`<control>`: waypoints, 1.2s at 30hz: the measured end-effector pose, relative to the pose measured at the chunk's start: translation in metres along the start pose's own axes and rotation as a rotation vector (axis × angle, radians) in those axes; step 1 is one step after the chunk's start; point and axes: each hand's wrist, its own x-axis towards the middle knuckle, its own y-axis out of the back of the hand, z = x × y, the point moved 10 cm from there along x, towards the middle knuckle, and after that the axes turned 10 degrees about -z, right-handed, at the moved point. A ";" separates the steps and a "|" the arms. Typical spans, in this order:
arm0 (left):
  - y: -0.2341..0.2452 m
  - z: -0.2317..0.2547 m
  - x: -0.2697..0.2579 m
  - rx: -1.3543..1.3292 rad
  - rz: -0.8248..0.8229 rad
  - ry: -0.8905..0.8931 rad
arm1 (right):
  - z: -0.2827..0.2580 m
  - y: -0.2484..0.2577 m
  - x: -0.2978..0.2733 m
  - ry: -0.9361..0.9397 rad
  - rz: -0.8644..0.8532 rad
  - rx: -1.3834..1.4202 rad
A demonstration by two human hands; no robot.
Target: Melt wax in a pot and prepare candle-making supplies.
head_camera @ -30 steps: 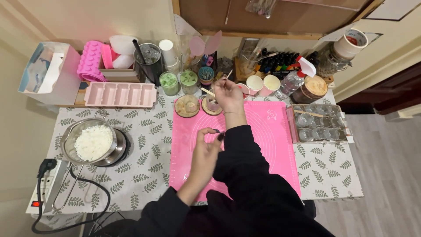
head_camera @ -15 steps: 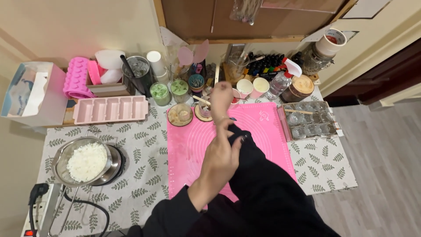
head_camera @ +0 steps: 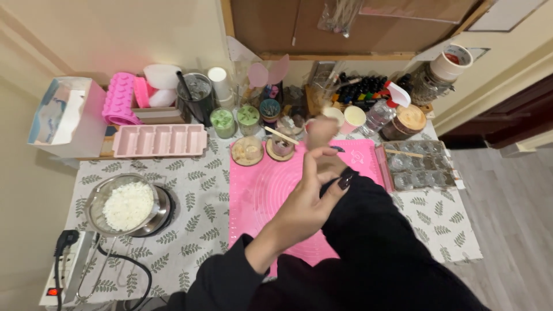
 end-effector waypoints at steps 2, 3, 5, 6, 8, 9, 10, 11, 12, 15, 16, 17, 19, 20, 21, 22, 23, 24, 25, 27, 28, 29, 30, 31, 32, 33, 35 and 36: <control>0.005 -0.008 0.002 -0.088 0.005 0.063 | 0.002 -0.003 0.009 -0.044 0.023 0.105; 0.005 -0.018 0.000 -0.187 0.002 0.131 | 0.004 -0.005 0.009 -0.073 0.031 0.156; 0.011 -0.039 0.006 -0.235 0.015 0.138 | 0.012 -0.002 0.014 -0.125 0.057 0.250; 0.013 -0.052 0.006 -0.289 0.024 0.154 | 0.016 -0.002 0.011 -0.161 0.068 0.297; 0.026 -0.081 0.010 -0.303 0.065 0.141 | 0.022 0.007 -0.007 -0.237 0.092 0.388; 0.033 -0.094 0.011 -0.314 0.104 0.121 | 0.025 0.012 -0.017 -0.276 0.105 0.431; 0.030 -0.098 0.012 -0.317 0.097 0.123 | 0.028 0.021 -0.022 -0.308 0.126 0.471; 0.031 -0.094 0.012 -0.216 0.114 0.055 | 0.031 0.030 -0.026 -0.340 0.147 0.510; 0.031 -0.090 0.011 -0.118 0.135 -0.011 | 0.033 0.037 -0.032 -0.374 0.164 0.550; 0.010 0.041 -0.004 0.519 0.139 -0.349 | 0.070 0.033 -0.048 -0.474 0.218 0.670; 0.013 0.047 -0.001 0.515 0.135 -0.348 | 0.076 0.032 -0.044 -0.506 0.239 0.711; 0.015 0.031 0.010 0.443 0.058 -0.137 | 0.082 0.032 -0.041 -0.537 0.260 0.752; 0.011 0.016 0.014 0.364 -0.030 0.065 | 0.092 0.033 -0.035 -0.593 0.299 0.831; 0.008 0.017 0.014 0.270 -0.054 0.049 | 0.095 0.032 -0.030 -0.619 0.317 0.875; 0.004 0.018 0.014 0.175 -0.079 0.032 | 0.098 0.031 -0.026 -0.645 0.335 0.919; 0.000 0.010 0.009 0.174 -0.077 0.036 | 0.101 0.028 -0.027 -0.676 0.351 0.964; -0.005 0.010 0.005 0.069 -0.075 -0.059 | 0.104 0.024 -0.028 -0.708 0.366 1.009; -0.007 0.009 0.002 -0.032 -0.078 -0.160 | 0.108 0.021 -0.024 -0.732 0.385 1.056; -0.010 0.020 0.000 -0.030 -0.080 -0.163 | 0.126 0.021 -0.020 -0.756 0.404 1.102; -0.024 0.037 -0.010 -0.074 -0.113 -0.127 | 0.159 0.017 -0.028 -0.826 0.444 1.194; -0.027 0.045 -0.014 -0.070 -0.119 -0.130 | 0.179 0.023 -0.026 -0.848 0.468 1.241; -0.031 0.050 -0.017 -0.099 -0.152 -0.118 | 0.197 0.021 -0.022 -0.870 0.492 1.289; -0.038 0.056 -0.022 -0.131 -0.177 -0.101 | 0.213 0.007 -0.025 -0.901 0.510 1.335; -0.036 0.055 -0.023 -0.131 -0.176 -0.098 | 0.226 0.004 -0.028 -0.932 0.528 1.381; -0.034 0.055 -0.023 -0.159 -0.176 -0.118 | 0.240 -0.002 -0.031 -0.961 0.545 1.424; -0.033 0.055 -0.023 -0.186 -0.177 -0.137 | 0.253 -0.012 -0.035 -0.990 0.563 1.466; -0.025 0.039 -0.021 -0.191 -0.160 -0.076 | 0.293 -0.026 -0.051 -1.047 0.607 1.552; -0.021 0.029 -0.018 -0.193 -0.150 -0.019 | 0.313 -0.041 -0.045 -1.066 0.635 1.597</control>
